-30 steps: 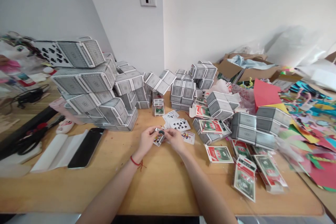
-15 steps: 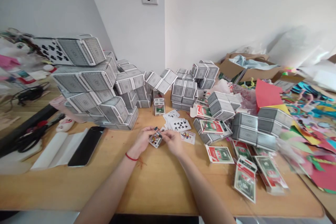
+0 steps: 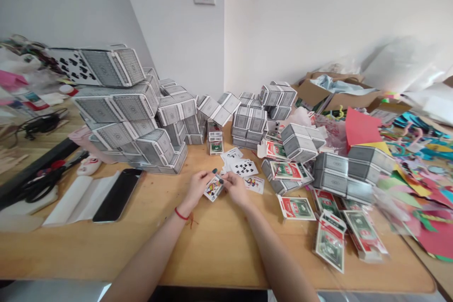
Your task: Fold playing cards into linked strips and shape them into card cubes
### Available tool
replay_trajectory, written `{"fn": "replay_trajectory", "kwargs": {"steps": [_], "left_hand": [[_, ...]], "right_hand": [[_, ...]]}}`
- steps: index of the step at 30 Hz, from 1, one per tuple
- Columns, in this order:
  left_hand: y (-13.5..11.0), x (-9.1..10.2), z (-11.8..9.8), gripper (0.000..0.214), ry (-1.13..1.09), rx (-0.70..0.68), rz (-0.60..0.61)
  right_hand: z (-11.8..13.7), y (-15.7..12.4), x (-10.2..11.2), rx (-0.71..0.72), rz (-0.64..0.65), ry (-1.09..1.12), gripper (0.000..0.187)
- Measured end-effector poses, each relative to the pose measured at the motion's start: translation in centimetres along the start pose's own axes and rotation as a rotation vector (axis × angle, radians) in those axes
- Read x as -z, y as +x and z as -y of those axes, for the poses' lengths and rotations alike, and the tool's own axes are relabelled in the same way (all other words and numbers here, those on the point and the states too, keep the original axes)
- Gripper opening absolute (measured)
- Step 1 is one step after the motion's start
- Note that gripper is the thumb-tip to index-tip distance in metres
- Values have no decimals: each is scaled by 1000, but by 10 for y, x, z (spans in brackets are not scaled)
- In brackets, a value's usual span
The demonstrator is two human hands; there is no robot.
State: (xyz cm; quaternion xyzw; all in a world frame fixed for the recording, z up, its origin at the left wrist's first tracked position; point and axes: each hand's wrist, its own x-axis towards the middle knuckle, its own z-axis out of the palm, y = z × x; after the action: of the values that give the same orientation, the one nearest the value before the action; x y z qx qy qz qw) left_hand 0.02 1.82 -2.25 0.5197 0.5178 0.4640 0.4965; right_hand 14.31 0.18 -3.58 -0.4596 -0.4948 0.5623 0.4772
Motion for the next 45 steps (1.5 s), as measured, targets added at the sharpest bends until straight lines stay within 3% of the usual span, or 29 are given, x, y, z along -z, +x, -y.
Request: {"fn": "replay_trajectory", "kwargs": {"steps": [4, 6, 8, 11, 16, 18, 23, 30, 33, 39, 42, 45], "left_hand": [[2, -1, -3, 26, -149, 12, -1], [2, -2, -1, 36, -229, 31, 2], [2, -2, 1, 33, -253, 44, -18], [4, 1, 5, 20, -198, 47, -16], [3, 10, 5, 10, -1, 51, 154], [3, 12, 4, 9, 39, 39, 210], [6, 13, 1, 7, -2, -10, -19], [1, 3, 3, 12, -99, -36, -123], [-3, -4, 2, 15, -123, -76, -127], [-9, -8, -1, 15, -40, -159, -12], [-13, -9, 0, 13, -26, -156, -34], [-17, -10, 0, 9, -63, -124, -88]], "right_hand": [[1, 4, -1, -4, -147, 192, 29], [0, 5, -1, 10, -159, 231, 31], [-1, 5, 0, 10, -139, 210, 31], [-1, 5, 2, 14, -118, 115, 29], [6, 3, 4, 75, -119, -38, 36], [8, 3, 4, 81, -111, -66, 30], [5, 2, 1, 1, -66, 23, 29], [6, -3, -8, 23, -65, 144, 28], [8, -4, -8, 38, -130, 157, 25], [11, -4, -7, 55, -255, 188, 25], [13, -6, -11, 17, -192, 210, 26], [14, -9, -20, -88, -23, 267, 27]]}}
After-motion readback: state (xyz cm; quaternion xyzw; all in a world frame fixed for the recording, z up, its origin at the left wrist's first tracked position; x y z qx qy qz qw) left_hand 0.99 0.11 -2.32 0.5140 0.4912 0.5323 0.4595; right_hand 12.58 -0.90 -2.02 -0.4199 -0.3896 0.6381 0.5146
